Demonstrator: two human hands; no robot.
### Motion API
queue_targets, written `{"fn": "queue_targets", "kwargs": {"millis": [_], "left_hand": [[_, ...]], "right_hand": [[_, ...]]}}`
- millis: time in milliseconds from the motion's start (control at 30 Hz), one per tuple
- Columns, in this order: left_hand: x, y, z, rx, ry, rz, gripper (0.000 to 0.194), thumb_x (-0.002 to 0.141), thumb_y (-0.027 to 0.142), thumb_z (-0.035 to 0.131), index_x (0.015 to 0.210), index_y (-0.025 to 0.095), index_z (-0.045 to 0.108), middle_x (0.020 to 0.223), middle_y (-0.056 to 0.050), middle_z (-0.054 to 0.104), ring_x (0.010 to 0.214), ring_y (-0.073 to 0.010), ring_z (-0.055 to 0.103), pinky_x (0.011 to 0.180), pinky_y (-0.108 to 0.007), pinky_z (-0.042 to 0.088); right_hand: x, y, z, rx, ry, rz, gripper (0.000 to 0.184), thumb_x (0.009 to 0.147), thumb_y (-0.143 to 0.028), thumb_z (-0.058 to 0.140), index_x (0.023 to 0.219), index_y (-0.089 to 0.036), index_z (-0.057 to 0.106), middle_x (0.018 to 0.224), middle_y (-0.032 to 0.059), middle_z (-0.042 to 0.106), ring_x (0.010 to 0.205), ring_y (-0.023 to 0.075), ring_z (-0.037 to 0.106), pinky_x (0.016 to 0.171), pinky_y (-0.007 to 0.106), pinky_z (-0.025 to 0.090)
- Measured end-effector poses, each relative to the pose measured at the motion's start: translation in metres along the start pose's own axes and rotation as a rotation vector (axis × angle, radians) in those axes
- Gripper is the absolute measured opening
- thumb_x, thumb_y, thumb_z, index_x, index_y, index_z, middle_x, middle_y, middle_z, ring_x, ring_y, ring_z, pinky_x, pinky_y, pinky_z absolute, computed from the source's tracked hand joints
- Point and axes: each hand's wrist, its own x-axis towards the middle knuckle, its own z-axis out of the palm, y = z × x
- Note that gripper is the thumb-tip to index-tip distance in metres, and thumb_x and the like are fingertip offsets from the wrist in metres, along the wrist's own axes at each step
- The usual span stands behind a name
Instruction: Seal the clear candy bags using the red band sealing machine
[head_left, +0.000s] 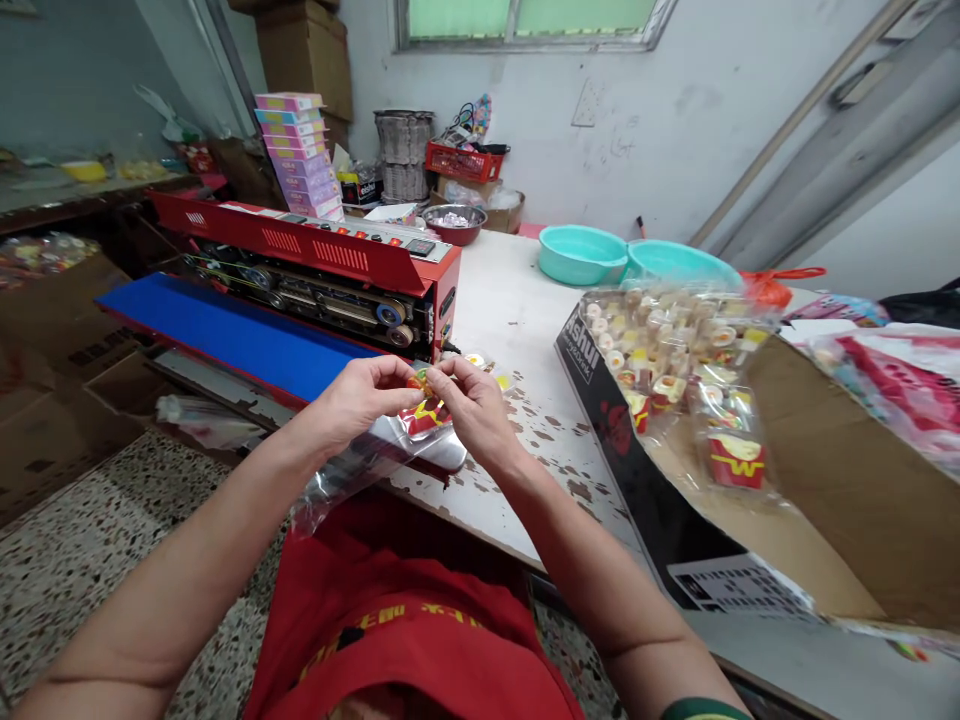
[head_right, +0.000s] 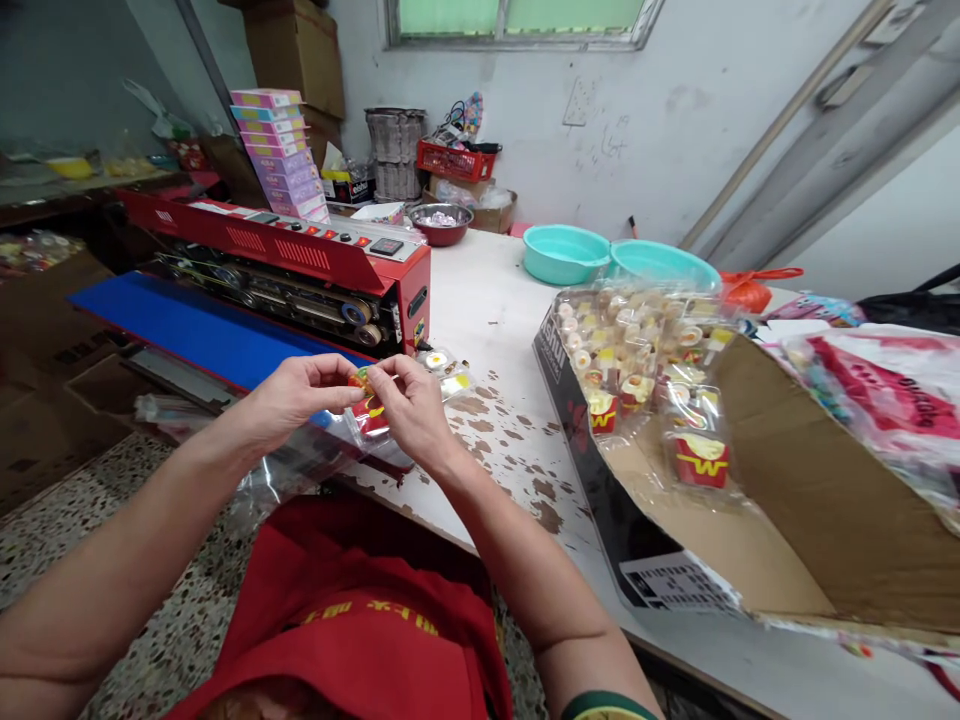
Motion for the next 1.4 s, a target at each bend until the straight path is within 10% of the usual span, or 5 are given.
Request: {"fn": "queue_targets", "kwargs": {"millis": [400,733,1000,1400], "left_hand": [[-0.020,-0.012,0.001,-0.097,0.125,-0.009,0.022,0.068,0.036,0.078,0.071,0.016,0.070,0.072,-0.002,0.062,0.064,-0.0116,0.052,0.053,-0.020,0.038],[-0.025,-0.032,-0.021,0.110,0.230,-0.022,0.045,0.070,0.053,0.075,0.103,0.023,0.071,0.098,-0.006,0.070,0.082,-0.0172,0.061,0.060,-0.020,0.048],[-0.031,-0.042,-0.032,0.110,0.220,-0.020,0.041,0.073,0.051,0.073,0.100,0.020,0.072,0.089,-0.006,0.070,0.073,-0.0158,0.061,0.061,-0.023,0.049],[-0.031,-0.044,-0.033,0.324,0.229,0.000,0.041,0.076,0.054,0.067,0.102,0.023,0.071,0.101,-0.005,0.071,0.089,-0.0216,0.063,0.075,-0.027,0.050]], "right_hand": [[-0.030,0.005,0.016,0.298,-0.081,0.065,0.031,0.080,-0.051,0.065,0.078,-0.021,0.054,0.071,-0.0025,0.056,0.059,0.0111,0.052,0.058,0.025,0.045],[0.042,0.000,-0.089,-0.718,-0.121,0.023,0.017,0.086,-0.034,0.060,0.077,-0.020,0.063,0.070,0.0011,0.059,0.064,0.0139,0.049,0.058,0.027,0.033],[0.078,0.019,-0.072,-1.072,-0.408,0.208,0.019,0.079,-0.033,0.068,0.065,-0.021,0.061,0.069,0.0037,0.062,0.060,0.0154,0.050,0.055,0.030,0.032],[0.062,0.032,-0.070,-0.907,-0.036,0.124,0.043,0.074,-0.041,0.071,0.111,-0.022,0.061,0.122,0.0120,0.051,0.116,0.0318,0.046,0.094,0.045,0.041]]}}
